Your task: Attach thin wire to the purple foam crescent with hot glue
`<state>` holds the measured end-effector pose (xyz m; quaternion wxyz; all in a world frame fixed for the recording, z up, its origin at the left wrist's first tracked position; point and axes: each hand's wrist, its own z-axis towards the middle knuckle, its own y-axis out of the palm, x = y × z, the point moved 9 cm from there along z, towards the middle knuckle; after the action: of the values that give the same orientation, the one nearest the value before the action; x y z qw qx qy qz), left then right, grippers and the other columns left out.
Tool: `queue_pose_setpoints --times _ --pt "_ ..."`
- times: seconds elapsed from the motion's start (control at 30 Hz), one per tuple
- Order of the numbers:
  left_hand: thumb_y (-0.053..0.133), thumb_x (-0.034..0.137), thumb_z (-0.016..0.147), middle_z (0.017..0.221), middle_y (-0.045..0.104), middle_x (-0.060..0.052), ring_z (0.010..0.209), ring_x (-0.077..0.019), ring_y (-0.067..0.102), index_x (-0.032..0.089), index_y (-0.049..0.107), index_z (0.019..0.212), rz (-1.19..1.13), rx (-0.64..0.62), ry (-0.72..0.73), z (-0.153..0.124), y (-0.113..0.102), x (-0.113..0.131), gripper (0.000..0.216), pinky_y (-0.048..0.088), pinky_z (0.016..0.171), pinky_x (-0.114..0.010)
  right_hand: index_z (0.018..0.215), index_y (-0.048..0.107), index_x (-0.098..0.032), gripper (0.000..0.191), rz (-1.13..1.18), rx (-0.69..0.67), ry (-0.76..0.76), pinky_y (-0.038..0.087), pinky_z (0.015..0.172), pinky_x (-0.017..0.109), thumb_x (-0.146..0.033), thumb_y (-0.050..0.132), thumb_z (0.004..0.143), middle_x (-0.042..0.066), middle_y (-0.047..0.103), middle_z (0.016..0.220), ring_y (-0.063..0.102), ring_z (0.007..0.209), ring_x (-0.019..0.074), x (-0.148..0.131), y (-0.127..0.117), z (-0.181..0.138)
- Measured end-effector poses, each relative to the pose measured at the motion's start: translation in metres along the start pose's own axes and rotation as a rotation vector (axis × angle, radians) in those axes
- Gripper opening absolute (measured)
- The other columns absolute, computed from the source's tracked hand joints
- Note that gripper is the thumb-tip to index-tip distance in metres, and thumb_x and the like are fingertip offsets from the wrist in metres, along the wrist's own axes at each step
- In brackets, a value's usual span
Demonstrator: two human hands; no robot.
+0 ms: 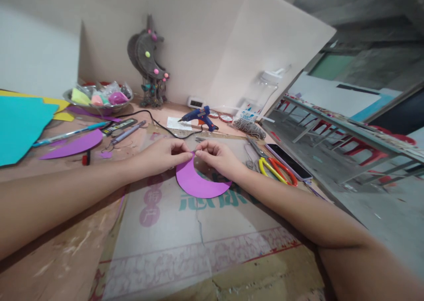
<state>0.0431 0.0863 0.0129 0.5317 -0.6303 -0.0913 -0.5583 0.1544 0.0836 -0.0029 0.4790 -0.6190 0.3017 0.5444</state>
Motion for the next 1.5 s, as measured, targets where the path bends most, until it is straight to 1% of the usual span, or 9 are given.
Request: queue_pose_setpoints --times 0.27,0.5,0.77,1.0,1.33,1.5 --pt "0.053 0.037 0.082 0.065 0.055 0.001 0.059 -0.0108 0.047 0.016 0.061 0.076 -0.019 0.006 -0.015 0.0000 -0.0002 -0.0013 0.023 0.034 0.052 -0.022 0.089 0.053 -0.017 0.028 0.030 0.002 0.003 0.036 0.037 0.017 -0.040 0.064 0.077 -0.008 0.052 0.052 0.046 0.040 0.0060 0.0014 0.0000 0.0012" --pt "0.053 0.034 0.082 0.064 0.054 0.002 0.057 -0.0096 0.046 0.015 0.060 0.074 -0.019 -0.003 -0.004 -0.0004 0.0006 -0.0012 0.022 0.033 0.051 -0.021 0.088 0.053 -0.018 0.024 -0.007 -0.015 -0.050 0.036 0.039 0.017 -0.038 0.062 0.080 -0.009 0.048 0.052 0.045 0.041 0.0058 -0.0014 0.0005 0.0012" --pt "0.054 0.036 0.082 0.064 0.055 0.001 0.057 -0.0099 0.047 0.015 0.061 0.075 -0.030 0.010 -0.012 0.0008 -0.0005 -0.0027 0.023 0.033 0.050 -0.020 0.090 0.052 -0.018 0.027 0.035 -0.004 0.000 0.036 0.036 0.017 -0.039 0.064 0.078 -0.009 0.050 0.053 0.046 0.039 0.0061 0.0000 -0.0001 0.0012" --pt "0.054 0.035 0.082 0.063 0.053 0.002 0.057 -0.0096 0.046 0.015 0.061 0.075 -0.028 0.007 -0.023 0.0006 0.0001 -0.0035 0.022 0.032 0.050 -0.020 0.085 0.052 -0.017 0.024 0.037 0.003 -0.027 0.035 0.036 0.017 -0.038 0.063 0.078 -0.008 0.051 0.051 0.047 0.039 0.0058 -0.0016 0.0000 0.0017" --pt "0.053 0.035 0.083 0.064 0.055 0.001 0.057 -0.0102 0.046 0.015 0.061 0.075 -0.007 0.020 -0.025 -0.0008 -0.0014 0.0009 0.023 0.033 0.051 -0.021 0.093 0.053 -0.017 0.024 0.068 -0.019 -0.030 0.034 0.036 0.016 -0.034 0.063 0.079 -0.009 0.049 0.051 0.045 0.039 0.0051 -0.0017 0.0014 0.0015" --pt "0.053 0.035 0.082 0.064 0.056 0.001 0.058 -0.0105 0.048 0.016 0.062 0.076 0.001 0.028 -0.027 -0.0008 -0.0026 0.0003 0.022 0.034 0.051 -0.021 0.085 0.053 -0.017 0.023 0.063 -0.001 -0.013 0.034 0.035 0.017 -0.037 0.064 0.079 -0.007 0.051 0.051 0.046 0.039 0.0057 0.0001 0.0006 0.0016"
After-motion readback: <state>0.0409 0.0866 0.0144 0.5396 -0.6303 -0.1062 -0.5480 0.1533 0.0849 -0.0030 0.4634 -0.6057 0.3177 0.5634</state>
